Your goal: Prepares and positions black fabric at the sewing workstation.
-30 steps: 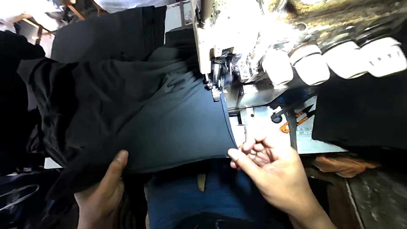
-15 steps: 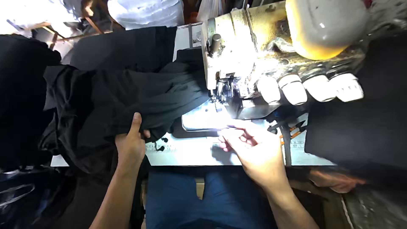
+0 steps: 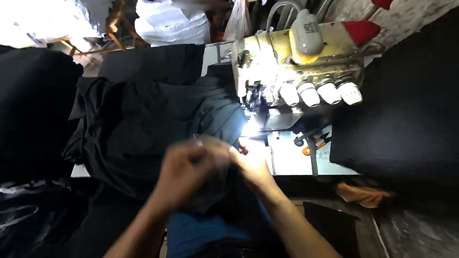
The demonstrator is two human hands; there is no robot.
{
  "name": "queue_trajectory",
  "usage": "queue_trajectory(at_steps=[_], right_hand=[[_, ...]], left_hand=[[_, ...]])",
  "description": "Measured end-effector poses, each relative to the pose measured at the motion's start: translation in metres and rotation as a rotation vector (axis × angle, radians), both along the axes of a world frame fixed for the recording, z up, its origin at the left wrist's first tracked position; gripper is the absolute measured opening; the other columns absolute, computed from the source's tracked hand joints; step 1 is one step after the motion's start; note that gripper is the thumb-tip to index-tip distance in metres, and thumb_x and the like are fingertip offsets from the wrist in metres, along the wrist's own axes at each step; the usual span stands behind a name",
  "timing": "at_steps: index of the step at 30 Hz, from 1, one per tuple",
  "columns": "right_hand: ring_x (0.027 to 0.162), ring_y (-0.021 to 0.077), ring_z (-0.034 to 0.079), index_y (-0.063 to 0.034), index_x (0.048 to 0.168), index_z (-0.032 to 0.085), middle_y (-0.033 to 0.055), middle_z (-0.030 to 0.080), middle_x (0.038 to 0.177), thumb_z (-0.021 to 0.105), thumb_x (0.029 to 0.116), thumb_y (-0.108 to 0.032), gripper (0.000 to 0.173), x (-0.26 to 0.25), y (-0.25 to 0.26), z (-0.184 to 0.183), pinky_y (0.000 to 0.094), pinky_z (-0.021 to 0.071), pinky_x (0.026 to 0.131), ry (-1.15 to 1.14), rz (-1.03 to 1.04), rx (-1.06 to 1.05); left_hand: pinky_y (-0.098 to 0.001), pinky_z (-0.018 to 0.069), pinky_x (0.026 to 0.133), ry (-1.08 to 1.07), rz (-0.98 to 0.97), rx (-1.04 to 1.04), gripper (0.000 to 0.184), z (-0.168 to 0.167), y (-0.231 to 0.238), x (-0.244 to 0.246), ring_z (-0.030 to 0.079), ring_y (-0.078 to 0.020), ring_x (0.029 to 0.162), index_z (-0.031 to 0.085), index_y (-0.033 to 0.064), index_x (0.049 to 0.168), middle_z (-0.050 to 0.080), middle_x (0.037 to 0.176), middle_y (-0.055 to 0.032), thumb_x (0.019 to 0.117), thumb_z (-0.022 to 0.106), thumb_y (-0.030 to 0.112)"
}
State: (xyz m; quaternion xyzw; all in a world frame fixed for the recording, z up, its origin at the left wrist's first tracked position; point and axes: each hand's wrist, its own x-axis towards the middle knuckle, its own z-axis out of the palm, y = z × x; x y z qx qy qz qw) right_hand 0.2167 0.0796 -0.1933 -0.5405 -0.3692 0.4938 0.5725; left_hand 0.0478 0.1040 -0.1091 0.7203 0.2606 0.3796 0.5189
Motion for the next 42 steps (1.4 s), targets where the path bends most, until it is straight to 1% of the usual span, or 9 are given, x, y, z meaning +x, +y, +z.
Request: queue_trajectory(at_steps=[5,9,13,19,22,26,31,39,42], right_hand=[[0.083,0.0123,0.070,0.0002,0.100,0.070,0.0077,0.072,0.086,0.065,0.0987,-0.007,0.009,-0.009,-0.007,0.011,0.0293,0.0600,0.079,0.217,0.032,-0.080],[0.095,0.0172,0.073,0.0048,0.115,0.067,0.0125,0.074,0.101,0.066,0.0972,-0.005,0.020,0.010,-0.015,0.011,0.0338,0.0614,0.090,0.347,0.122,-0.123],[0.102,0.0143,0.071,0.0006,0.125,0.060,0.0074,0.074,0.109,0.067,0.0980,-0.016,0.032,0.048,-0.023,0.008,0.0343,0.0599,0.095,0.481,0.232,-0.117],[0.096,0.0139,0.072,-0.0099,0.108,0.070,0.0055,0.075,0.100,0.026,0.1089,-0.054,0.062,0.081,-0.005,0.006,0.0350,0.0609,0.085,0.699,0.005,-0.120],[0.092,0.0154,0.070,-0.0063,0.114,0.066,0.0078,0.072,0.097,0.044,0.1106,-0.031,0.034,0.073,0.002,0.005,0.0347,0.0604,0.084,0.585,-0.165,-0.196],[0.088,0.0122,0.070,-0.0027,0.112,0.068,0.0054,0.071,0.096,0.062,0.1030,-0.017,0.018,0.066,-0.011,0.004,0.0314,0.0613,0.081,0.193,-0.468,-0.122],[0.079,0.0005,0.065,-0.0073,0.095,0.068,-0.0064,0.065,0.080,0.052,0.1070,-0.013,0.020,0.073,-0.028,-0.015,0.0219,0.0570,0.077,-0.106,-0.613,0.127],[0.105,0.0141,0.066,-0.0008,0.111,0.068,0.0072,0.071,0.106,0.043,0.1089,-0.013,0.028,0.083,-0.040,-0.017,0.0367,0.0541,0.099,0.287,-0.533,0.084],[0.097,0.0134,0.069,-0.0019,0.107,0.069,0.0069,0.072,0.100,0.048,0.1083,-0.013,0.024,0.086,-0.040,-0.015,0.0349,0.0580,0.091,0.391,-0.505,0.023]], left_hand=[[-0.0534,0.0381,0.118,0.445,0.382,0.221,0.066,-0.037,0.161,0.060,0.046,-0.0287,0.143,0.045,0.0110,0.155,0.049,0.154,-0.0152,0.0976,0.067,0.037],[-0.0484,0.0529,0.101,0.518,0.432,0.249,0.031,-0.042,0.109,0.010,0.065,-0.0201,0.116,0.065,0.0082,0.129,0.068,0.125,-0.0102,0.0994,0.065,0.018],[-0.0240,0.0573,0.082,0.506,0.542,0.075,0.037,0.006,0.039,-0.068,0.065,-0.0005,0.089,0.063,0.0056,0.120,0.068,0.103,0.0023,0.0851,0.071,0.014],[-0.0249,0.0585,0.087,0.335,0.646,0.093,0.039,0.001,0.015,-0.157,0.068,-0.0040,0.100,0.068,0.0257,0.123,0.071,0.112,0.0110,0.0842,0.076,0.021],[-0.0266,0.0592,0.085,0.419,0.495,0.383,0.044,-0.018,0.038,-0.201,0.067,-0.0094,0.103,0.061,0.0063,0.132,0.069,0.118,-0.0017,0.0964,0.071,0.031],[-0.0234,0.0561,0.085,0.454,1.020,0.144,0.022,0.011,0.038,-0.150,0.063,0.0023,0.091,0.063,0.0127,0.114,0.064,0.100,0.0094,0.0955,0.071,0.023],[-0.0304,0.0575,0.087,0.431,1.087,0.150,0.033,0.003,0.065,-0.182,0.065,-0.0013,0.091,0.064,0.0136,0.113,0.065,0.101,0.0072,0.0947,0.073,0.039],[-0.0381,0.0564,0.092,0.514,1.078,0.065,0.051,-0.020,0.096,-0.201,0.066,-0.0067,0.099,0.065,0.0142,0.119,0.068,0.112,0.0000,0.0907,0.072,0.056],[-0.0397,0.0557,0.093,0.532,1.088,0.041,0.053,-0.020,0.103,-0.198,0.066,-0.0076,0.100,0.065,0.0142,0.120,0.068,0.112,-0.0007,0.0897,0.072,0.058]])
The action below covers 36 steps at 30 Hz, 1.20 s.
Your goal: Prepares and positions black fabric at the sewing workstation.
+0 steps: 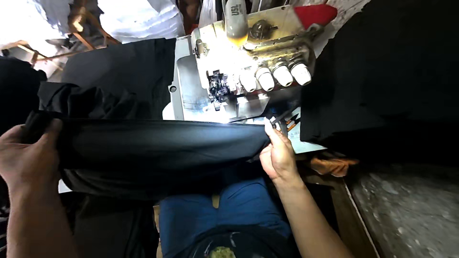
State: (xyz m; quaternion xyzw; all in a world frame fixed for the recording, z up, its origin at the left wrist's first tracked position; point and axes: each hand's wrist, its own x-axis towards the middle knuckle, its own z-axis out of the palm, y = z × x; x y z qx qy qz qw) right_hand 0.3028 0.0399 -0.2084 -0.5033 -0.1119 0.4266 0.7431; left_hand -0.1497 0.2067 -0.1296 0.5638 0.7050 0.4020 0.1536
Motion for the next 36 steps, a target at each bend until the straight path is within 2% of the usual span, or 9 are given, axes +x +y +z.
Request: queue_trajectory(at_steps=[4,9,14,18,25,28,30,33,36], right_hand=[[0.074,0.0124,0.070,-0.0014,0.090,0.072,0.0062,0.072,0.081,0.060,0.1017,-0.004,0.017,0.001,0.000,-0.004,0.0313,0.0620,0.073,-0.042,-0.033,0.006],[0.075,0.0125,0.070,-0.0023,0.091,0.071,0.0059,0.071,0.081,0.055,0.1053,-0.009,0.022,0.003,-0.001,-0.004,0.0314,0.0620,0.073,-0.046,-0.024,0.012],[0.067,0.0111,0.069,-0.0033,0.081,0.069,0.0059,0.071,0.076,0.063,0.0975,0.001,0.018,0.004,-0.001,-0.007,0.0288,0.0619,0.067,-0.045,-0.045,0.049],[0.070,0.0111,0.071,-0.0019,0.087,0.073,0.0056,0.073,0.079,0.065,0.0923,0.008,0.014,0.006,-0.005,-0.007,0.0288,0.0632,0.070,-0.048,-0.028,0.109],[0.074,0.0121,0.072,-0.0003,0.092,0.072,0.0067,0.074,0.083,0.063,0.0945,0.009,0.013,0.004,-0.005,-0.003,0.0299,0.0637,0.073,-0.053,-0.009,0.116],[0.076,0.0118,0.071,-0.0017,0.094,0.071,0.0050,0.073,0.084,0.063,0.0970,0.003,0.010,0.007,-0.007,-0.002,0.0306,0.0630,0.075,-0.110,0.001,0.098],[0.077,0.0105,0.070,-0.0043,0.094,0.068,0.0023,0.071,0.083,0.060,0.0997,-0.001,0.011,0.005,-0.007,0.001,0.0298,0.0621,0.075,-0.152,0.030,0.086],[0.080,0.0100,0.069,-0.0059,0.099,0.060,0.0009,0.068,0.087,0.052,0.1054,-0.007,0.011,-0.003,-0.008,0.010,0.0298,0.0619,0.078,-0.179,0.061,0.060],[0.091,0.0109,0.068,-0.0034,0.115,0.056,0.0016,0.065,0.099,0.043,0.1096,-0.012,0.017,-0.010,-0.032,0.036,0.0327,0.0616,0.084,-0.256,0.064,0.077]], left_hand=[[-0.0390,0.0556,0.089,0.012,0.010,-0.020,0.051,-0.002,0.007,-0.002,0.065,-0.0065,0.095,0.065,0.0132,0.116,0.067,0.107,-0.0003,0.0904,0.071,0.057],[-0.0418,0.0555,0.091,0.005,0.029,-0.056,0.057,-0.008,0.011,-0.006,0.066,-0.0097,0.099,0.065,0.0134,0.122,0.068,0.111,-0.0027,0.0892,0.071,0.060],[-0.0422,0.0537,0.093,0.024,0.031,-0.057,0.055,-0.005,0.009,0.002,0.065,-0.0095,0.099,0.064,0.0093,0.121,0.066,0.112,-0.0054,0.0913,0.070,0.055],[-0.0431,0.0546,0.094,-0.010,0.035,-0.065,0.059,-0.011,0.012,-0.007,0.066,-0.0111,0.103,0.064,0.0118,0.124,0.067,0.115,-0.0046,0.0891,0.071,0.059],[-0.0422,0.0545,0.091,0.002,0.054,-0.052,0.057,-0.010,0.012,-0.008,0.065,-0.0101,0.099,0.064,0.0103,0.121,0.067,0.111,-0.0052,0.0906,0.069,0.058],[-0.0362,0.0544,0.087,0.030,0.003,-0.010,0.044,0.009,-0.002,0.021,0.062,-0.0059,0.091,0.062,0.0041,0.118,0.064,0.106,-0.0047,0.0960,0.069,0.042],[-0.0399,0.0537,0.085,0.055,0.002,0.015,0.036,0.027,-0.014,0.038,0.062,-0.0115,0.088,0.064,-0.0014,0.116,0.065,0.104,-0.0113,0.0973,0.070,0.030],[-0.0446,0.0545,0.079,0.072,0.005,0.063,0.033,0.032,-0.016,0.027,0.064,-0.0163,0.082,0.068,0.0012,0.108,0.068,0.096,-0.0125,0.0958,0.073,0.031],[-0.0398,0.0591,0.084,0.046,-0.064,0.192,0.034,0.071,-0.060,0.002,0.069,-0.0118,0.091,0.070,0.0103,0.115,0.071,0.104,-0.0039,0.0948,0.074,0.037]])
